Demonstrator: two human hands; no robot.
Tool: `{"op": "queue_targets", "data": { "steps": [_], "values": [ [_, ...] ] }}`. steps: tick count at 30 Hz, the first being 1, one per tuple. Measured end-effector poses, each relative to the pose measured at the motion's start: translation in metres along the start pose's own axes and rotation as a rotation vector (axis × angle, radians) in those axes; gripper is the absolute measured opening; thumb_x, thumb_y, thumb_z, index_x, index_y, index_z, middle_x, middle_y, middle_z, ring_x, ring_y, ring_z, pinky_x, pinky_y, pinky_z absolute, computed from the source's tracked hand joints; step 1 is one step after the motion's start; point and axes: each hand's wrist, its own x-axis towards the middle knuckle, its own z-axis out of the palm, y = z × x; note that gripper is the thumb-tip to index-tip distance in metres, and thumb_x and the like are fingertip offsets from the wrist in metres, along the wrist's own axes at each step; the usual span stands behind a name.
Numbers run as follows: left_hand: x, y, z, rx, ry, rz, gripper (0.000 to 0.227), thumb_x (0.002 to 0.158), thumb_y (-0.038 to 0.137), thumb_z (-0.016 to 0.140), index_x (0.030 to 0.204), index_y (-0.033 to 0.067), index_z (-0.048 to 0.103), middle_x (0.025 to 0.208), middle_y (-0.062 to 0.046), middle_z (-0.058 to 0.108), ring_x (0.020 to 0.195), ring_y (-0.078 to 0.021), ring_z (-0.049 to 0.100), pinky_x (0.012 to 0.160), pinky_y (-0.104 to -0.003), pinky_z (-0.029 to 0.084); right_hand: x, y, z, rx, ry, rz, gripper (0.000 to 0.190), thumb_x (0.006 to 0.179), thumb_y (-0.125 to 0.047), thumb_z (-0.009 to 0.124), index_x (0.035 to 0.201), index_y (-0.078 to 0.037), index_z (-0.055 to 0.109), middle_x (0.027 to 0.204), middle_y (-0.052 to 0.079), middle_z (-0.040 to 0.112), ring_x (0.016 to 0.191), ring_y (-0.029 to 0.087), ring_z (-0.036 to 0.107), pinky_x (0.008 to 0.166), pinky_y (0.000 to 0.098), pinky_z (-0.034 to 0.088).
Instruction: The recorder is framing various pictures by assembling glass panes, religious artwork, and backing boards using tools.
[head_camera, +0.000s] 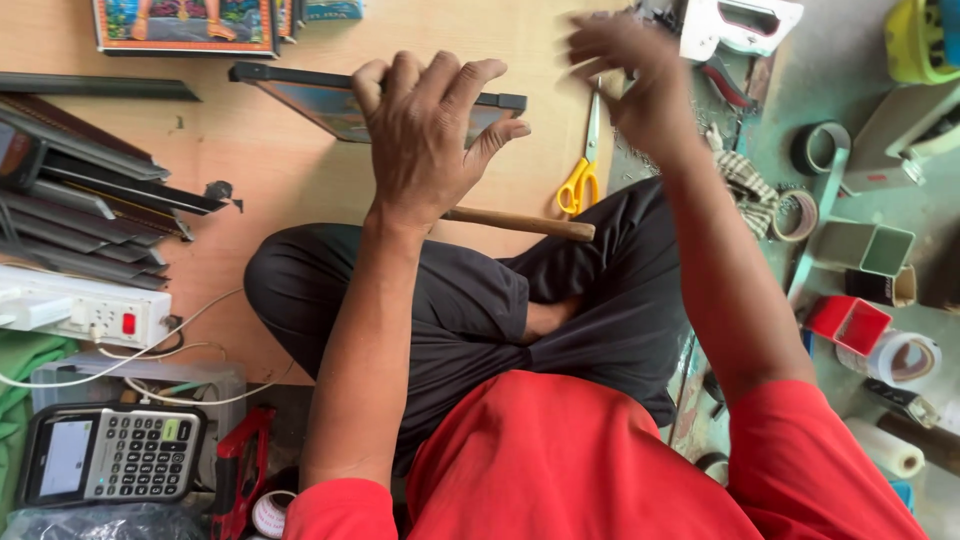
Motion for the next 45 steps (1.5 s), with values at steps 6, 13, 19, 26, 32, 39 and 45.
{"op": "queue_targets", "data": {
  "steps": [6,13,19,26,32,39,45],
  "values": [
    [0.005,0.003,-0.004,0.020,0.011,-0.031,0.060,0.100,0.076,0.060,0.110,0.0191,0.078,0.090,0.002,0.060,0.094,-0.0208,0.050,0.100,-0.044,0.030,-0.093,0.179,-0.010,-0.422,-0.335,0.501,0.032,0.097,-0.027,0.082,0.124,-0.013,0.072,0.118,0.010,0.075,0.092,0.022,0.073,0.079,0.0391,0.060],
    [0.011,0.006,-0.001,0.004,0.005,-0.073,0.054,0.093,0.074,0.074,0.097,0.0199,0.080,0.086,0.003,0.060,0.092,-0.0205,0.050,0.098,-0.044,0.029,-0.098,0.182,0.019,-0.423,-0.525,0.604,0.052,0.074,-0.033,0.093,0.115,-0.008,0.071,0.111,0.017,0.068,0.090,0.031,0.068,0.075,0.0429,0.059],
    [0.011,0.003,0.003,0.026,0.028,-0.054,0.041,0.093,0.060,0.081,0.103,0.0206,0.079,0.090,0.004,0.062,0.095,-0.0186,0.050,0.100,-0.043,0.027,-0.135,0.212,0.011,-0.227,-0.278,0.641,0.015,0.088,-0.014,0.081,0.102,-0.009,0.079,0.101,0.011,0.079,0.091,0.020,0.073,0.078,0.0385,0.059],
    [0.007,0.002,0.001,-0.062,0.045,-0.062,0.033,0.092,0.055,0.088,0.107,0.0261,0.078,0.089,0.009,0.062,0.095,-0.0168,0.051,0.102,-0.043,0.027,-0.130,0.183,0.000,-0.149,-0.098,0.769,0.009,0.096,-0.012,0.078,0.103,-0.006,0.078,0.092,0.009,0.078,0.077,0.014,0.075,0.070,0.0303,0.059],
    [0.002,0.001,0.001,-0.053,0.026,-0.058,0.028,0.091,0.050,0.090,0.102,0.0277,0.075,0.089,0.008,0.060,0.096,-0.0181,0.051,0.100,-0.042,0.027,-0.143,0.185,-0.006,-0.187,0.002,0.590,0.010,0.095,-0.008,0.078,0.103,-0.002,0.077,0.094,0.011,0.078,0.081,0.017,0.075,0.074,0.0301,0.060],
    [-0.006,-0.003,0.003,-0.083,0.066,-0.018,0.030,0.087,0.045,0.088,0.110,0.0289,0.077,0.097,0.011,0.063,0.104,-0.0182,0.052,0.105,-0.045,0.027,-0.143,0.167,-0.012,-0.039,0.135,0.687,0.008,0.102,-0.003,0.068,0.104,0.005,0.068,0.093,0.012,0.075,0.079,0.014,0.076,0.065,0.0266,0.062],
    [-0.007,-0.004,0.002,-0.053,0.053,-0.012,0.038,0.084,0.040,0.090,0.119,0.0314,0.078,0.110,0.011,0.067,0.125,-0.0201,0.050,0.116,-0.049,0.022,-0.145,0.168,-0.011,0.006,0.142,0.628,0.006,0.101,0.002,0.068,0.103,0.007,0.069,0.089,0.014,0.075,0.079,0.016,0.076,0.069,0.0276,0.063]
  ]
}}
